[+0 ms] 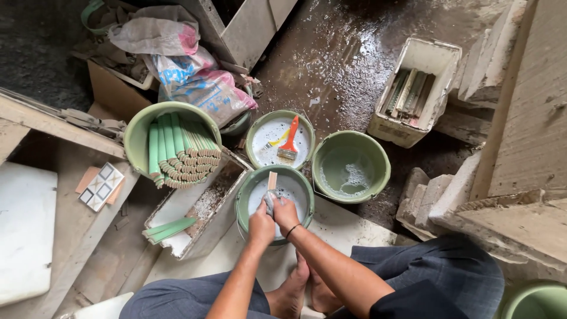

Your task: The person scrubs a wooden stick with a cloth in soapy water, rinses it in a second bucket, and then uses a brush to apply a white substance to the stick. The person repeats this process with another stick.

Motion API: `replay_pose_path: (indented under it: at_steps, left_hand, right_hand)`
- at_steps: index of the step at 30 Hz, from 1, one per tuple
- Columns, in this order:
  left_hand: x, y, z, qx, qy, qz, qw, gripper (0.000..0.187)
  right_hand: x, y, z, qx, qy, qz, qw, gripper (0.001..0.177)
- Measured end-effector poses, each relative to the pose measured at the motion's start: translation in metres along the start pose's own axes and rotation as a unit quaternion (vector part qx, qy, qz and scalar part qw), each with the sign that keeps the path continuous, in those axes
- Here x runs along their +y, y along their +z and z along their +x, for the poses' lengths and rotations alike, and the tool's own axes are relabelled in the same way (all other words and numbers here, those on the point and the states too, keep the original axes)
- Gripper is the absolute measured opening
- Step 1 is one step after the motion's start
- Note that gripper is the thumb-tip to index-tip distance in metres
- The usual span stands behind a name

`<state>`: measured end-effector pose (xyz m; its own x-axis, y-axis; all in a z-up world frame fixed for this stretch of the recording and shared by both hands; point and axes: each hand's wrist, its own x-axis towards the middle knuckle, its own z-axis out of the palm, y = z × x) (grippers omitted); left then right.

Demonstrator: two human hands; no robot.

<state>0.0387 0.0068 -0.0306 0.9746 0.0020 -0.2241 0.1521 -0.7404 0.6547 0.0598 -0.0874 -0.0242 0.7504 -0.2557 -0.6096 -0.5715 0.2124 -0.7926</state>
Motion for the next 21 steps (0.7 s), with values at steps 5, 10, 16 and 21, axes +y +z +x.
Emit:
replay_pose_path:
  at_steps: [5, 10, 16, 21]
  left_hand:
    - [0.035, 0.002, -0.054, -0.023, 0.026, -0.007, 0.999, 0.056]
    - [0.003, 0.001, -0.019, 0.027, 0.026, -0.004, 0.999, 0.056]
    - [0.045, -0.008, -0.056, -0.016, 0.038, -0.006, 0.999, 0.058]
    - [0.025, -0.01, -0.016, 0.012, 0.006, -0.036, 0.999, 0.057]
  right_hand:
    - [-0.016, -0.014, 0.019, 0.089, -0.007, 0.082, 0.993, 0.04]
    - [0.037, 0.008, 0.026, 0.033, 0.01, 0.046, 0.998, 0.049]
    - [-0.031, -0.013, 0.009, 0.105, -0.045, 0.101, 0.988, 0.031]
    - [0.014, -0.003, 0.013, 0.022, -0.052, 0.028, 0.998, 0.047]
